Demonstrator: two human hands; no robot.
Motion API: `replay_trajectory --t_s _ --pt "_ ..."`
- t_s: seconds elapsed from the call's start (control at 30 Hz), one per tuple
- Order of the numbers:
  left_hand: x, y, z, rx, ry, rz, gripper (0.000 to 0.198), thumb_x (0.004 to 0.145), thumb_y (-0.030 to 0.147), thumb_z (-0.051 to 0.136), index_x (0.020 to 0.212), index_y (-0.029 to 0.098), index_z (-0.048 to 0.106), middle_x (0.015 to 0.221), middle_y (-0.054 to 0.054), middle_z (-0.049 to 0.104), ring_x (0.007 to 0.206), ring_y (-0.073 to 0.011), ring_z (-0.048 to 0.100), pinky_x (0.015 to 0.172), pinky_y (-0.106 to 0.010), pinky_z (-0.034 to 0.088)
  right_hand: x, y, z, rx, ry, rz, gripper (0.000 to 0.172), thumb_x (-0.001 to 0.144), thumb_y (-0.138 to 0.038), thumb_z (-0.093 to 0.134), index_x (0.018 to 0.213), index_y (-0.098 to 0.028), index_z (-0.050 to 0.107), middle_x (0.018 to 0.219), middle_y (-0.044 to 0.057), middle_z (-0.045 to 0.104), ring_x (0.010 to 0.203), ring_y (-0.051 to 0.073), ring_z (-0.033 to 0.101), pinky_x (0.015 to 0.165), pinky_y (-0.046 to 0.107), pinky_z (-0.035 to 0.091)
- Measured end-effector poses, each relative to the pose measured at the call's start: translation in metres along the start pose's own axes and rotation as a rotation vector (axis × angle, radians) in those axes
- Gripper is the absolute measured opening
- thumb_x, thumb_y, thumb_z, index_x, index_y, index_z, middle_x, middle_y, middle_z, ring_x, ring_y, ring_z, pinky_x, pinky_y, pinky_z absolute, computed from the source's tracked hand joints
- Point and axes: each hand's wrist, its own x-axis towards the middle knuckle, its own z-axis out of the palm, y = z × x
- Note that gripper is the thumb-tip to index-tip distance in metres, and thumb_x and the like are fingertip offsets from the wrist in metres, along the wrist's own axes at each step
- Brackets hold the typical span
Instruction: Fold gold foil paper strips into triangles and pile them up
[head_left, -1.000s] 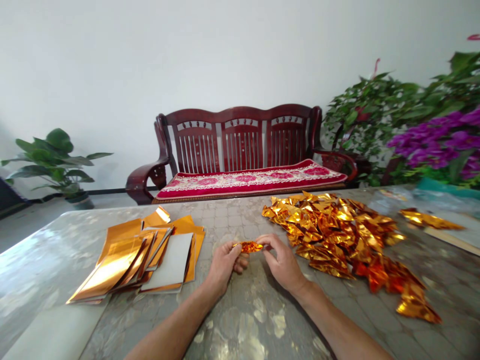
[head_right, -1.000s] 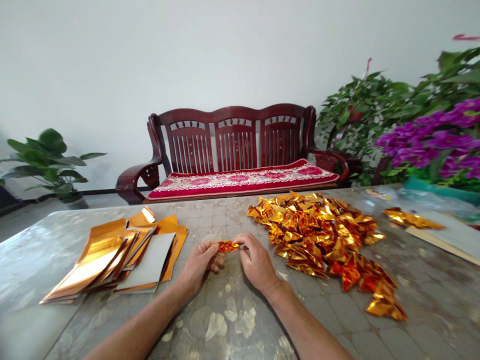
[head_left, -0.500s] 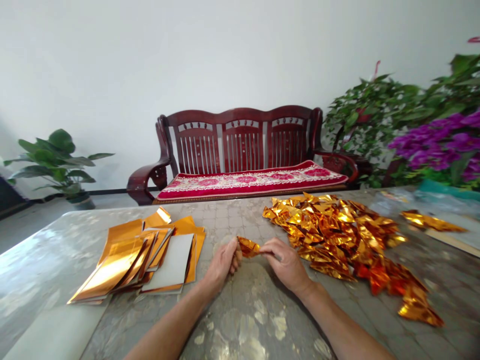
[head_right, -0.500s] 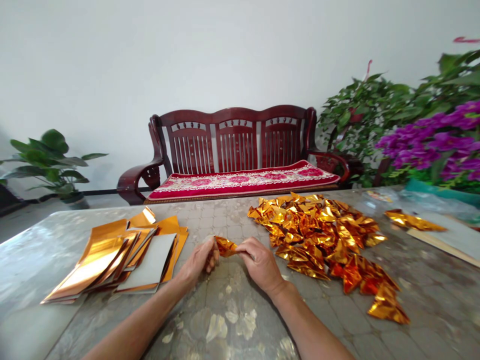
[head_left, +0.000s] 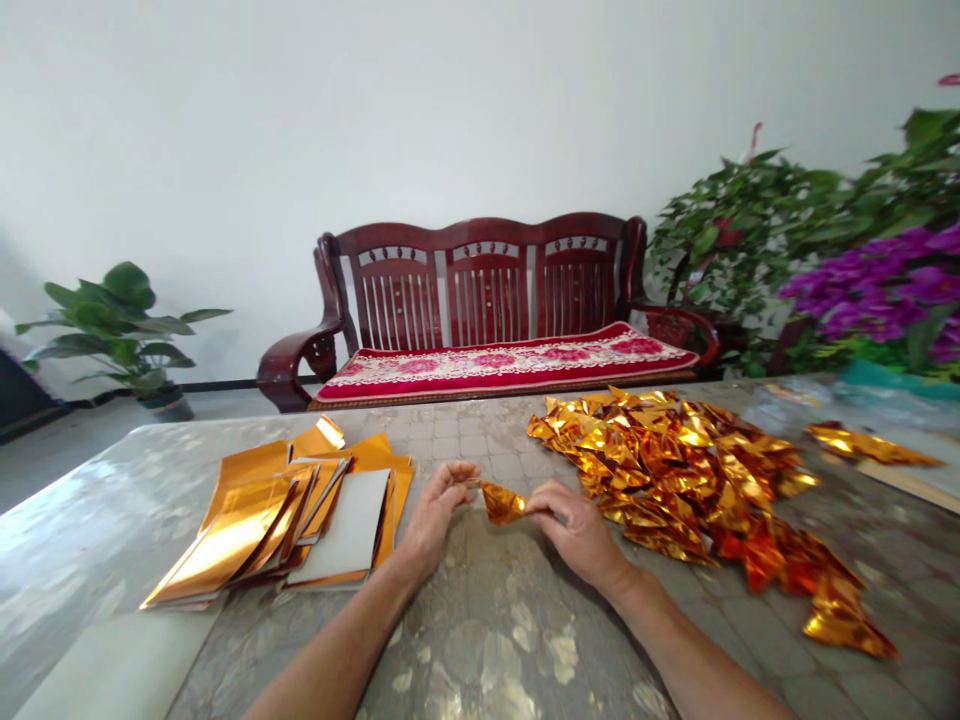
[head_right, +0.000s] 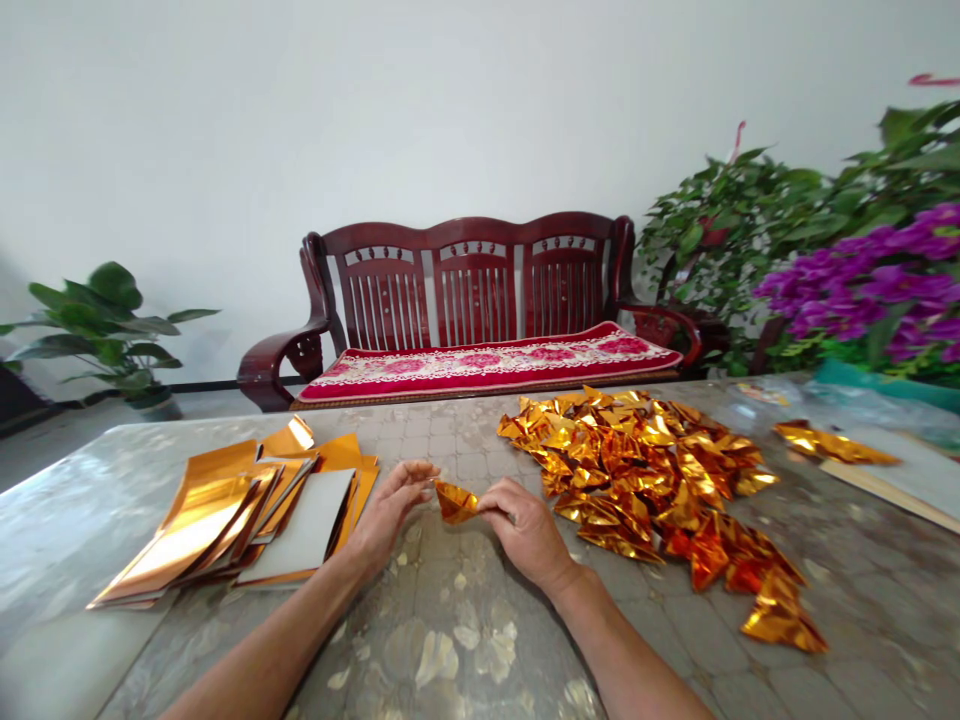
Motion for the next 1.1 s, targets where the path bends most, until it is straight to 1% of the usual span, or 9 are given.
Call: replay_trajectory --t_s 0.03,0.1,0.2,0.27,0.43,0.63,0.8,0.93,1.1 --pt "0.0001 0.0007 -0.0013 0.024 -0.033 0.033 0.025 0.074 0.023 0.063 0.099 0.019 0.066 0.107 -0.005 0.069 0.104 -0.0182 0.061 0.085 -0.027 0.045 0.0000 -0.0005 0.0002 0.006 -0.015 0.009 0.018 0.085 -0.010 0.058 0.084 -0.024 0.069 0.083 0.001 0.064 0.081 0.016 0.062 0.076 0.027 0.047" --pt "0.0005 0.0008 -0.0037 0.074 -0.091 0.065 0.025 0.078 0.025 0.062 0.101 0.019 0.069 0.104 -0.005 0.070 0.101 -0.0184 0.060 0.087 -0.028 0.045 -0.0002 -0.0012 0.0006 0.011 -0.029 0.036 0.019 0.084 -0.009 0.058 0.084 -0.024 0.070 0.082 0.000 0.064 0.081 0.016 0.062 0.076 0.026 0.046" --pt "0.0010 -0.0012 -0.0057 0.131 -0.133 0.057 0.026 0.084 0.035 0.060 0.099 0.018 0.073 0.096 -0.004 0.070 0.085 -0.0167 0.061 0.081 -0.027 0.046 -0.0002 -0.0008 0.0008 0.020 -0.014 0.082 0.020 0.081 -0.008 0.058 0.083 -0.024 0.070 0.081 0.000 0.064 0.081 0.016 0.062 0.076 0.027 0.046" --pt "0.0011 -0.0025 -0.0059 0.090 -0.154 0.035 0.032 0.086 0.042 0.058 0.099 0.017 0.074 0.091 -0.005 0.069 0.080 -0.0165 0.061 0.077 -0.027 0.046 0.0000 0.0001 0.0007 0.027 -0.002 0.106 0.020 0.080 -0.007 0.057 0.082 -0.023 0.070 0.081 0.000 0.065 0.081 0.016 0.062 0.076 0.027 0.047" --pt "0.0004 -0.0004 -0.0058 -0.065 -0.210 0.000 0.035 0.081 0.040 0.068 0.106 0.015 0.073 0.080 -0.005 0.070 0.077 -0.0154 0.063 0.075 -0.025 0.046 0.0005 0.0009 0.0007 0.034 0.000 0.143 0.018 0.080 -0.009 0.058 0.082 -0.022 0.071 0.081 0.001 0.066 0.080 0.017 0.063 0.076 0.028 0.047" --pt "0.0002 0.0043 -0.0072 -0.013 -0.313 0.018 0.041 0.077 0.044 0.075 0.106 0.015 0.073 0.070 -0.002 0.068 0.063 -0.0107 0.059 0.065 -0.023 0.045 0.0011 -0.0005 -0.0003 0.033 -0.024 0.139 0.017 0.080 -0.011 0.058 0.082 -0.021 0.071 0.080 0.002 0.067 0.079 0.017 0.063 0.075 0.028 0.047" --pt "0.0016 0.0000 -0.0101 0.049 -0.301 -0.017 0.038 0.074 0.045 0.077 0.097 0.015 0.072 0.064 -0.001 0.066 0.054 -0.0094 0.057 0.056 -0.021 0.044 0.0015 -0.0030 -0.0020 0.050 -0.030 0.139 0.016 0.078 -0.011 0.059 0.079 -0.021 0.072 0.078 0.002 0.067 0.077 0.017 0.063 0.072 0.029 0.048" --pt "0.0023 -0.0008 -0.0108 0.119 -0.274 -0.035 0.041 0.069 0.049 0.079 0.090 0.014 0.072 0.054 0.002 0.059 0.042 -0.0064 0.049 0.045 -0.018 0.035 0.0023 -0.0051 -0.0028 0.067 -0.021 0.146 0.012 0.079 -0.016 0.060 0.077 -0.021 0.071 0.076 0.002 0.066 0.074 0.017 0.063 0.070 0.028 0.049" --pt "0.0013 0.0001 -0.0077 0.138 -0.289 -0.032 0.041 0.065 0.048 0.082 0.084 0.013 0.073 0.052 0.004 0.056 0.041 -0.0043 0.043 0.044 -0.017 0.029 0.0040 -0.0014 -0.0026 0.111 -0.020 0.178 0.010 0.079 -0.019 0.060 0.077 -0.020 0.069 0.077 0.002 0.067 0.076 0.017 0.063 0.071 0.028 0.049"
